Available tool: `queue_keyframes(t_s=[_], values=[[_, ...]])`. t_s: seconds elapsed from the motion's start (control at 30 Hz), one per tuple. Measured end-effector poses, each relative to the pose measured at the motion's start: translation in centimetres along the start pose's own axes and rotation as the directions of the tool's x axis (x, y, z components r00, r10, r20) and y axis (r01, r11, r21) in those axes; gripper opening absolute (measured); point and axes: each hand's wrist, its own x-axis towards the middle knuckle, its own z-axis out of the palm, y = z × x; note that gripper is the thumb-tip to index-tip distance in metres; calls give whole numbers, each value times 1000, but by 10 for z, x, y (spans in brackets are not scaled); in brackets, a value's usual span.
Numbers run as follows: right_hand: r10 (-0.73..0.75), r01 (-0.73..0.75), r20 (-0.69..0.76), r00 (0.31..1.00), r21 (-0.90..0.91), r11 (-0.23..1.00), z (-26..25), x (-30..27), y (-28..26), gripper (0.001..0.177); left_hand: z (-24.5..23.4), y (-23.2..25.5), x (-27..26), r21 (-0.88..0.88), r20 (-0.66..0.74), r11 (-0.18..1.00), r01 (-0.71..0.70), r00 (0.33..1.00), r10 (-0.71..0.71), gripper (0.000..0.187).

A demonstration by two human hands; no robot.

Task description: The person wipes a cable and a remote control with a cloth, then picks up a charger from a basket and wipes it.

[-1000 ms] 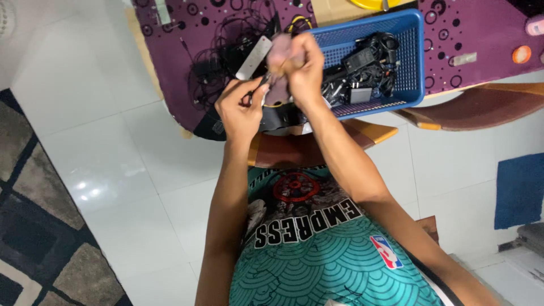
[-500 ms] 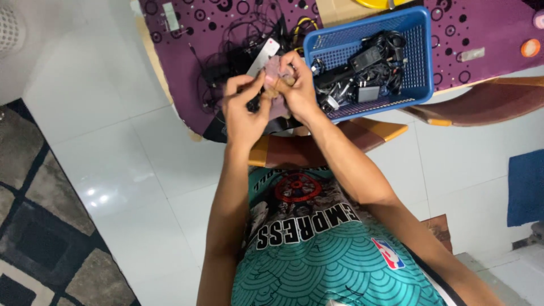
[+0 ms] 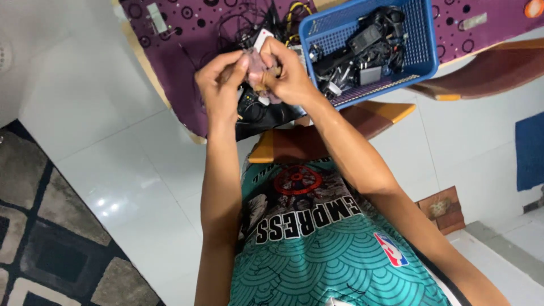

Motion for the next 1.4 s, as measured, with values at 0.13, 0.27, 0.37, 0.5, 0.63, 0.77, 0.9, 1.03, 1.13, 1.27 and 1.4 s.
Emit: queue_keyframes(t_s=[0.13, 0.27, 0.37, 0.5, 0.63, 0.77, 0.9, 1.03, 1.13, 1.27, 1.4], values=[[-100, 103, 24, 995, -250, 963, 10, -8, 20, 33, -13, 16, 12, -192, -111, 981, 33, 992, -55, 9], [61, -33, 46, 997, -451, 892, 8, -22, 52, 26, -43, 39, 26, -413, -223, 910, -28, 972, -71, 7], [70, -34, 41, 997, -574, 818, -4, -32, 74, 28, -69, 53, 29, -328, -344, 931, -161, 938, 41, 5], [254, -224, -96, 962, -809, 544, -19, -36, 98, 31, -108, 67, 25, -225, -473, 936, -271, 870, 138, 4], [207, -315, -238, 949, -704, 636, -33, -42, 125, 30, -130, 54, 19, 137, -489, 966, -217, 834, 257, 8], [108, -177, -376, 920, -154, 972, -38, -36, 144, 34, -131, 1, 20, 485, -181, 837, -254, 907, 380, 10], [222, -131, -392, 893, 244, 961, -23, -24, 120, 39, -89, -39, -11, 463, 157, 865, -194, 978, 135, 50], [-20, -58, -305, 952, -245, 968, 10, -6, 84, 41, -57, -69, -27, 553, 356, 767, -325, 925, 135, 76], [25, -57, -183, 983, -172, 983, 28, -3, 55, 31, -54, -96, -30, 575, 315, 802, -165, 949, -31, 38], [33, -75, -107, 994, -415, 907, 22, 0, 26, 26, -76, -100, -16, 553, 313, 831, -68, 940, -132, 16], [102, -158, -122, 987, -677, 718, 2, 0, 25, 30, -87, -94, 1, 587, 241, 809, 16, 951, -193, 10]])
